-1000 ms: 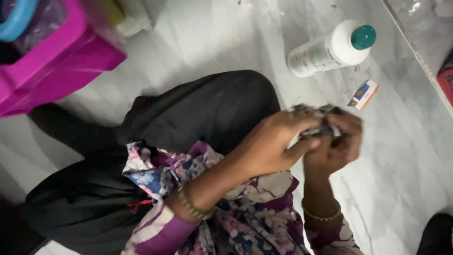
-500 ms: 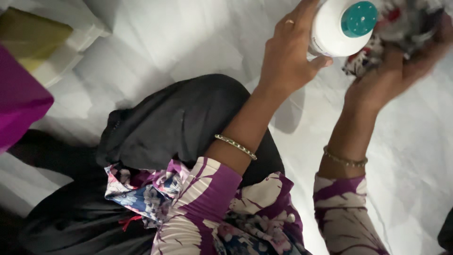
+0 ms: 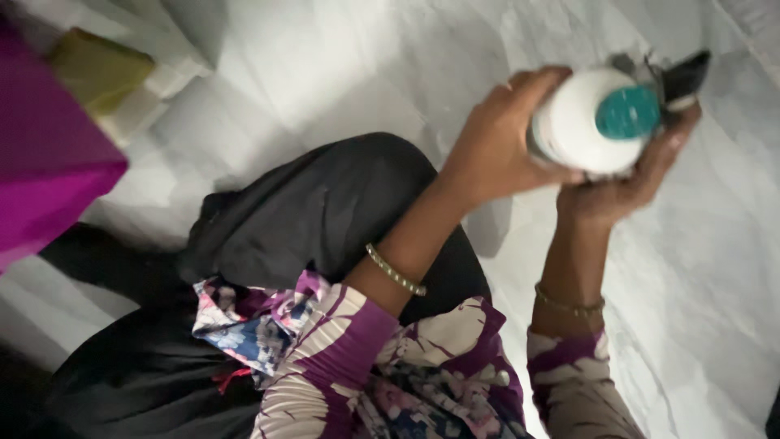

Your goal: The person sits on the floor and wipes a hairbrush, a plastic container, a blue plastic ring, and a white bottle with a cloth. After wiping each item, the person places it into a pink drawer of a multi-drawer unit and then wipes the exterior of the drawer unit.

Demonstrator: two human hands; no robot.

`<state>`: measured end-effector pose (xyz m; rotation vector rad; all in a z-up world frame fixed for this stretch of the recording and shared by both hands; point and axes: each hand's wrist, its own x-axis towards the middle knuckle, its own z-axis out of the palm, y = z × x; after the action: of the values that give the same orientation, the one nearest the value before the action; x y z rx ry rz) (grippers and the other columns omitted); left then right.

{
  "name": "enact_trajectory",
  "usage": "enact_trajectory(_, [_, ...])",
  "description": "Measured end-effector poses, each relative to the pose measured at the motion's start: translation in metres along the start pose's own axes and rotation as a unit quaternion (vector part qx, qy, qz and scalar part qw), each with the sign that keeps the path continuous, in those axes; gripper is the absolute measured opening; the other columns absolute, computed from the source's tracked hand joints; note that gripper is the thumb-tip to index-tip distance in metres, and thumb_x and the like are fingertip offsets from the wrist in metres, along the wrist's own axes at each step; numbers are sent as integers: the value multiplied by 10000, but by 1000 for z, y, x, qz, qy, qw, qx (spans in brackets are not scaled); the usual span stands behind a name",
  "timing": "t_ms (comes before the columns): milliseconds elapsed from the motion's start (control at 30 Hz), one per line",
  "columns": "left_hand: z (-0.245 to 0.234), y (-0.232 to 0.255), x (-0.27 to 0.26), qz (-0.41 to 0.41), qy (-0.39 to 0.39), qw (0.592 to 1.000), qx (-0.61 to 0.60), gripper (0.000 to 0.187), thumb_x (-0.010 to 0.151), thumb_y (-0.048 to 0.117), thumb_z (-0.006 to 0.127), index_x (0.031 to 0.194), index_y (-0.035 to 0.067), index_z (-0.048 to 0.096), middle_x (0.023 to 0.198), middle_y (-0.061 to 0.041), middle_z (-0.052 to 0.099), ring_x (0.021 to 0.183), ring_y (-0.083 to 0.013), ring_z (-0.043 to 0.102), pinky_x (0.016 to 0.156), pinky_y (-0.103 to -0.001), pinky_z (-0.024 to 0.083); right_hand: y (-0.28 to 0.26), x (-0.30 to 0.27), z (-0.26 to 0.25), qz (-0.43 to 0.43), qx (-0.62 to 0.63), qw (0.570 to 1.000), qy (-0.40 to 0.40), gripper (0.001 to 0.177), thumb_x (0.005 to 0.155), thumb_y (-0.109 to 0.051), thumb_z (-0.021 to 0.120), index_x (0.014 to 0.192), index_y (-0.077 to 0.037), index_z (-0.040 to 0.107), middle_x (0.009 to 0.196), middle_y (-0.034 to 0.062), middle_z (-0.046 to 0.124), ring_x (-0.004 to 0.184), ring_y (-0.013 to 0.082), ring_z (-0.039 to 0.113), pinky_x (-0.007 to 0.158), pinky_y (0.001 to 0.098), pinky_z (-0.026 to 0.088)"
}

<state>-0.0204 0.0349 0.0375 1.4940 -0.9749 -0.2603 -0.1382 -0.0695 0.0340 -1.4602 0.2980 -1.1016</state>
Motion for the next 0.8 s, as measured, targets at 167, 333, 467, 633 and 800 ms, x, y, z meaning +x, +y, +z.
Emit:
enact_trajectory(167, [-28, 56, -45, 34, -3, 993, -111, 999, 656, 449, 977, 1417, 68, 453, 1278, -142, 675, 1171, -260, 723, 1046, -354, 616, -62, -28, 32, -63, -80, 995, 14, 523, 1164, -457, 431, 1447, -17, 427, 1365, 149, 587, 1230, 225, 616, 1083, 375, 502])
enact_trajectory(333, [-88, 109, -109, 45, 98, 981, -164, 1041, 676, 424, 953, 1461, 32, 393, 1340, -163, 617, 1205, -246, 647, 1075, -340, 542, -125, -75, 89, -97, -173, 980, 16, 556, 1148, -502, 504, 1354, 13, 478, 1296, 149, 586, 1153, 229, 602, 1035, 357, 495])
enact_trajectory(467, [-151, 130, -159, 38, 197, 959, -200, 1062, 700, 392, 959, 1501, 22, 368, 1376, -126, 532, 1246, -197, 580, 1111, -323, 477, -164, -115, 148, -110, -187, 972, -96, 596, 1135, -538, 563, 1281, 38, 519, 1241, 149, 584, 1091, 232, 592, 997, 342, 489])
enact_trajectory(633, [-239, 126, -224, 1, 254, 959, -123, 1060, 658, 365, 958, 1490, -3, 413, 1335, -158, 607, 1211, -236, 631, 1121, -366, 511, -176, -143, 216, -158, -147, 955, -202, 393, 1124, -299, 662, 1297, 30, 537, 1229, 172, 614, 1115, 276, 620, 1018, 356, 505])
enact_trajectory(800, [-287, 123, -271, -53, 286, 956, -32, 1013, 671, 451, 963, 1436, 16, 460, 1264, -99, 723, 1179, -196, 748, 1073, -363, 595, -194, -152, 261, -192, -123, 946, -231, 352, 1110, -237, 690, 1312, 23, 564, 1283, 144, 630, 1092, 259, 622, 992, 334, 508])
